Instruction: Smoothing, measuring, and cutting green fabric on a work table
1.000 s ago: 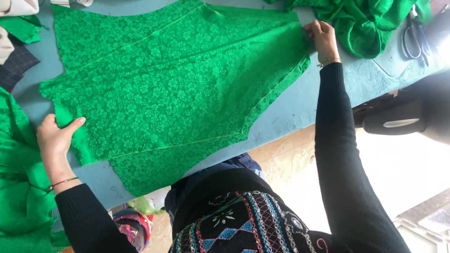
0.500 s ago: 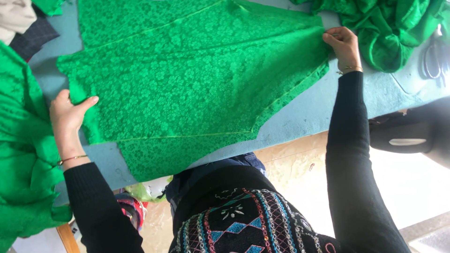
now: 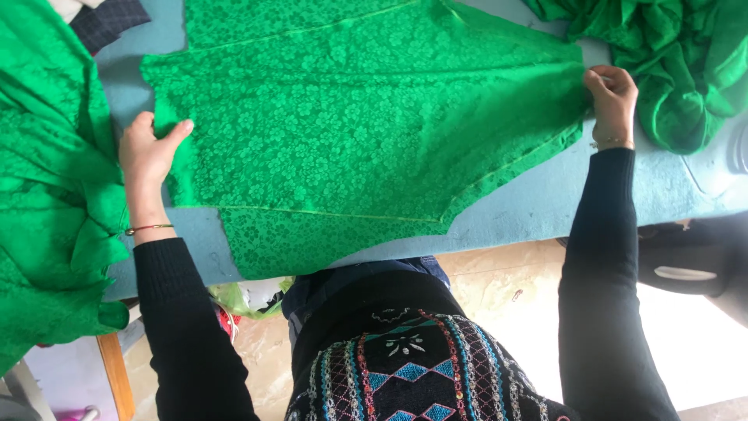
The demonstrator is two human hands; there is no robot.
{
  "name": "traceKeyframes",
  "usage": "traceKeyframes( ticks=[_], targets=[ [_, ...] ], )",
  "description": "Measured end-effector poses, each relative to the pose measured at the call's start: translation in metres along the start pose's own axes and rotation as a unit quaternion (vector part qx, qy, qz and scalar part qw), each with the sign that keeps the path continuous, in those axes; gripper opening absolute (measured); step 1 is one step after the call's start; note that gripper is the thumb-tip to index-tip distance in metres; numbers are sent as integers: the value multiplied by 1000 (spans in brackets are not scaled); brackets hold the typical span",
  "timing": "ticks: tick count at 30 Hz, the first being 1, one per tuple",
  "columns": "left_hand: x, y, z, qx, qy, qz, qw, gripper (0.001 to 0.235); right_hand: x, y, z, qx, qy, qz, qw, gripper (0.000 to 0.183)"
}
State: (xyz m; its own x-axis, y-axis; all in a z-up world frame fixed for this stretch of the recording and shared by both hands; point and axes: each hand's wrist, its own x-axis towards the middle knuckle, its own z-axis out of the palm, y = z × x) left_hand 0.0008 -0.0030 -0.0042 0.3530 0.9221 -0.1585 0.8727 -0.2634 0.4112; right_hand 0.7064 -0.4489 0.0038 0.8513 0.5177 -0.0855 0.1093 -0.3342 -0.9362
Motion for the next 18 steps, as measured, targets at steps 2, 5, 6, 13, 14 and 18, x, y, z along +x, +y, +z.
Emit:
traceKeyframes(
  ticks=[2, 5, 6, 13, 14, 18],
  targets=[
    [-2, -4, 8, -8, 32, -3, 999, 57, 6, 10, 6, -95, 48, -73, 992, 10],
    [-3, -7, 24, -8, 104, 2, 995, 47, -1, -11, 32, -257, 81, -259, 928, 11],
    [-3, -9, 30, 0, 143, 11, 990, 43, -6, -24, 44, -320, 65, -365, 872, 14],
    [-16, 3, 40, -4, 245, 5, 969, 27, 7, -73, 161, -302, -91, -417, 853, 21],
    [-17, 4, 39, -13, 245, 5, 969, 26, 13, -75, 176, -312, -100, -401, 855, 23],
    [-21, 8, 34, -39, 229, -4, 973, 27, 38, -78, 222, -344, -111, -340, 868, 28]
  ],
)
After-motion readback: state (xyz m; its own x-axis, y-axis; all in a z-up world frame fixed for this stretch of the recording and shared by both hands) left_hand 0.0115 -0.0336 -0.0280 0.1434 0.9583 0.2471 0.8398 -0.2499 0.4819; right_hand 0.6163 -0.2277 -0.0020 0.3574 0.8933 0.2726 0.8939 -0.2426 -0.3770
